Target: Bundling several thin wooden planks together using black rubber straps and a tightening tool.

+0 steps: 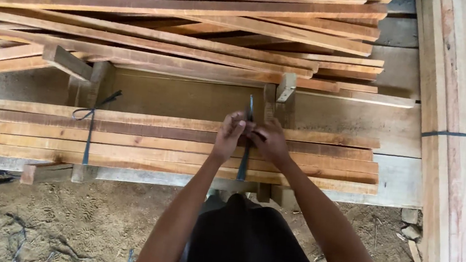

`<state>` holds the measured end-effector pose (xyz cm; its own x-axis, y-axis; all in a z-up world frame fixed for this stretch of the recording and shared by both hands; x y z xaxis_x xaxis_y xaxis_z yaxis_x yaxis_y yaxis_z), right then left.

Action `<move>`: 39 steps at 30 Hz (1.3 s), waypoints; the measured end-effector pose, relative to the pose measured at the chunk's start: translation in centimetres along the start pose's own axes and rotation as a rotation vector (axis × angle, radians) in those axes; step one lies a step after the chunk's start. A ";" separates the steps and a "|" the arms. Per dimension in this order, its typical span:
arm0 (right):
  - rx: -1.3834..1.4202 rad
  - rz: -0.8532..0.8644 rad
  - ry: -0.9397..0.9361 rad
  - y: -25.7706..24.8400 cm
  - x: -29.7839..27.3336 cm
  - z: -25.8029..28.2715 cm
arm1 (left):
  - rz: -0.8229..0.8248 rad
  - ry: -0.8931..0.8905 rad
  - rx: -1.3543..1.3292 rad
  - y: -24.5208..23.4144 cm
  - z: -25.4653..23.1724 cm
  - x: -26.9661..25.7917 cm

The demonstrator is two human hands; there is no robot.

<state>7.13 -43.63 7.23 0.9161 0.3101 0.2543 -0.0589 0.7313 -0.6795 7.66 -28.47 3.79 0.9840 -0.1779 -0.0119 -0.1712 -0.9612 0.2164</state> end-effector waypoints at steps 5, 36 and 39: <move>0.018 -0.040 0.087 1.1 -0.2 -1.4 | -0.159 -0.023 0.059 -1.9 -1.1 -1.5; 0.400 0.203 0.466 -1.7 1.6 -4.4 | 0.109 -0.366 0.556 -2.1 3.0 -0.2; 0.212 0.321 0.397 -1.6 1.7 -5.1 | 0.150 -0.473 0.306 -1.6 3.5 -1.7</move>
<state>10.80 -47.40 5.23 0.9157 0.3147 -0.2501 -0.4011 0.7565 -0.5166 6.05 -27.32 0.03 0.8308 -0.3240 -0.4526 -0.3825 -0.9230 -0.0415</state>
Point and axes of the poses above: each hand's wrist, its own x-axis towards the middle knuckle, its own y-axis out of the palm, z = x × y, the point moved 4 cm from there along x, towards the middle knuckle, and after that the axes turned 4 degrees about z, right-handed, at the moved point
